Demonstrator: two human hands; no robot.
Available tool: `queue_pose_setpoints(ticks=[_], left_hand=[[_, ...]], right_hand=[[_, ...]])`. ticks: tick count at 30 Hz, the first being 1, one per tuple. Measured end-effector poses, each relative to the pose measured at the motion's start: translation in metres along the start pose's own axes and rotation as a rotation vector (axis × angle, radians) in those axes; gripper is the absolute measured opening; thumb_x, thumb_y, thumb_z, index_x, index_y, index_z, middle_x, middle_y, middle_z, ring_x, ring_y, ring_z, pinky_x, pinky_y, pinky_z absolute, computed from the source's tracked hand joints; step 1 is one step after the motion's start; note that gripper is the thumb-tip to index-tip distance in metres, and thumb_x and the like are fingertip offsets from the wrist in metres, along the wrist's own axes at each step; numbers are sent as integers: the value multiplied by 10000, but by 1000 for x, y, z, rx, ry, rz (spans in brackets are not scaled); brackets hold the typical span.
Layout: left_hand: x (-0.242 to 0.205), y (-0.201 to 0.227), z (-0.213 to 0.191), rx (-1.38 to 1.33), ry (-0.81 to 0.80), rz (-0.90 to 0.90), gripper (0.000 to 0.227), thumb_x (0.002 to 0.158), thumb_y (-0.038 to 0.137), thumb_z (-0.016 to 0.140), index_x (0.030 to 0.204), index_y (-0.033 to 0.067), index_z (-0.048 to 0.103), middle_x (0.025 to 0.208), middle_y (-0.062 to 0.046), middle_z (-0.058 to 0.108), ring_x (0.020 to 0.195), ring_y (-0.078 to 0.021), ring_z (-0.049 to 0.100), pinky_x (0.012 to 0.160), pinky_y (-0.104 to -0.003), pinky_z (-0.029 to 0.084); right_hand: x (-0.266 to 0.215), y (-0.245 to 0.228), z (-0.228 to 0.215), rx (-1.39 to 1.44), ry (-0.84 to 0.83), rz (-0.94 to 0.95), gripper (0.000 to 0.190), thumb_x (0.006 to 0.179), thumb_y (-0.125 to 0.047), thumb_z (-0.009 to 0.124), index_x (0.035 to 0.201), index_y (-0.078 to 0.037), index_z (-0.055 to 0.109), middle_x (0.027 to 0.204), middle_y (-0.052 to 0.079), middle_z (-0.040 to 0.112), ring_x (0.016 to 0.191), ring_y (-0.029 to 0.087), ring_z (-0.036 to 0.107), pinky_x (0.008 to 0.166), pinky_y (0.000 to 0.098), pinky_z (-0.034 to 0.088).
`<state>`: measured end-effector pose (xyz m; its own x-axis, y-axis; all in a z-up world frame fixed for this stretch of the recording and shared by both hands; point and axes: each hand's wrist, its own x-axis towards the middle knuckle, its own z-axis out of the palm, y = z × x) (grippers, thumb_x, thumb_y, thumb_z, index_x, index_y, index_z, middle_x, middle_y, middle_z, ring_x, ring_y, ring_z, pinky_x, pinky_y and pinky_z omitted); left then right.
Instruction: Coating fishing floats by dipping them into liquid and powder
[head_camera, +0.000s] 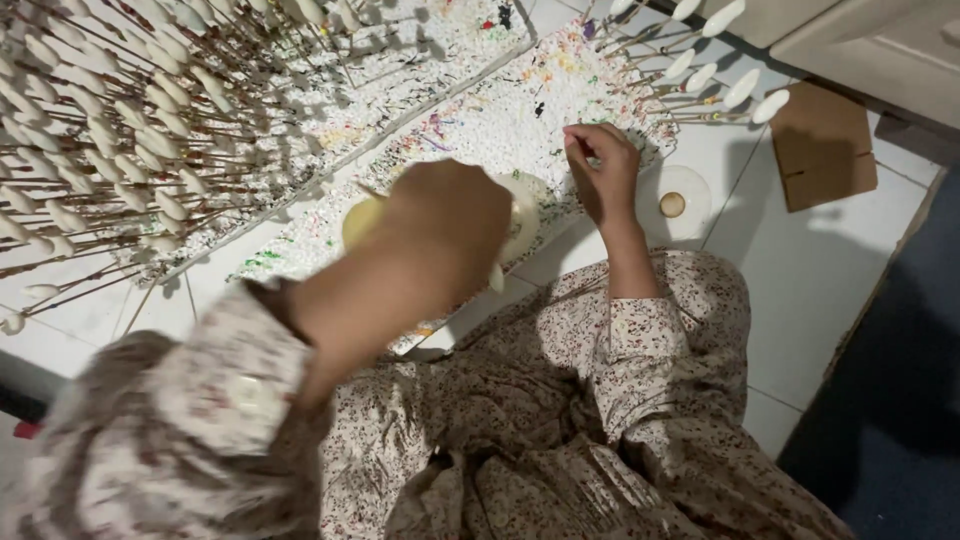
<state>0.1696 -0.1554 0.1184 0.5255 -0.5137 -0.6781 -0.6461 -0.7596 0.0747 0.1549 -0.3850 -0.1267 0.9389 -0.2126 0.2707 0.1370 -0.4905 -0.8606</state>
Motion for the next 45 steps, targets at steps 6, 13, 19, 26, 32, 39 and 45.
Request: queue_pose_setpoints(ticks=[6, 13, 19, 26, 32, 39, 45], left_hand=[[28, 50, 40, 145, 271, -179, 93, 690, 50, 802, 768, 98, 788, 655, -40, 676, 668, -255, 721, 412, -461, 545], [81, 58, 97, 297, 620, -238, 283, 585, -22, 762, 488, 218, 648, 467, 94, 460, 507, -69, 488, 419, -308, 340], [132, 49, 141, 291, 675, -304, 288, 616, -4, 761, 549, 260, 666, 509, 91, 534, 542, -127, 593, 396, -366, 384], [124, 50, 123, 296, 547, -328, 181, 718, 9, 749, 601, 146, 735, 529, 26, 589, 463, -39, 408, 346, -234, 242], [143, 48, 129, 241, 487, -318, 150, 764, 15, 724, 670, 120, 774, 579, -28, 656, 467, -91, 493, 336, -278, 312], [168, 49, 140, 322, 487, -358, 143, 720, 39, 729, 626, 146, 741, 556, 10, 582, 475, -79, 380, 330, -293, 211], [196, 50, 150, 401, 451, -424, 337, 793, 179, 811, 537, 234, 599, 491, 83, 373, 481, -53, 130, 401, -256, 76]], right_hand=[[4, -13, 0, 67, 76, 10, 116, 941, -1, 748, 1042, -22, 801, 902, 148, 683, 814, 230, 696, 719, 319, 624], [4, -7, 0, 120, 99, -69, 114, 943, 15, 743, 1040, -5, 800, 891, 169, 688, 795, 271, 721, 680, 339, 636], [4, -15, -3, 115, 85, -105, 100, 961, 34, 722, 1043, 37, 778, 890, 193, 687, 815, 304, 738, 669, 355, 634], [7, -33, -7, 10, 86, -65, 108, 920, 24, 725, 1021, 21, 765, 890, 89, 714, 707, 148, 618, 642, 261, 547], [7, -33, -6, -5, 74, -52, 117, 907, 31, 728, 1014, 7, 768, 889, 81, 711, 714, 146, 615, 643, 261, 548], [8, -34, -5, -28, 57, -38, 116, 912, 9, 716, 1016, 11, 767, 905, 88, 718, 733, 157, 645, 674, 271, 574], [8, -38, -6, -68, 41, -29, 136, 911, 28, 726, 1038, 4, 768, 898, 90, 719, 723, 145, 629, 657, 259, 554]])
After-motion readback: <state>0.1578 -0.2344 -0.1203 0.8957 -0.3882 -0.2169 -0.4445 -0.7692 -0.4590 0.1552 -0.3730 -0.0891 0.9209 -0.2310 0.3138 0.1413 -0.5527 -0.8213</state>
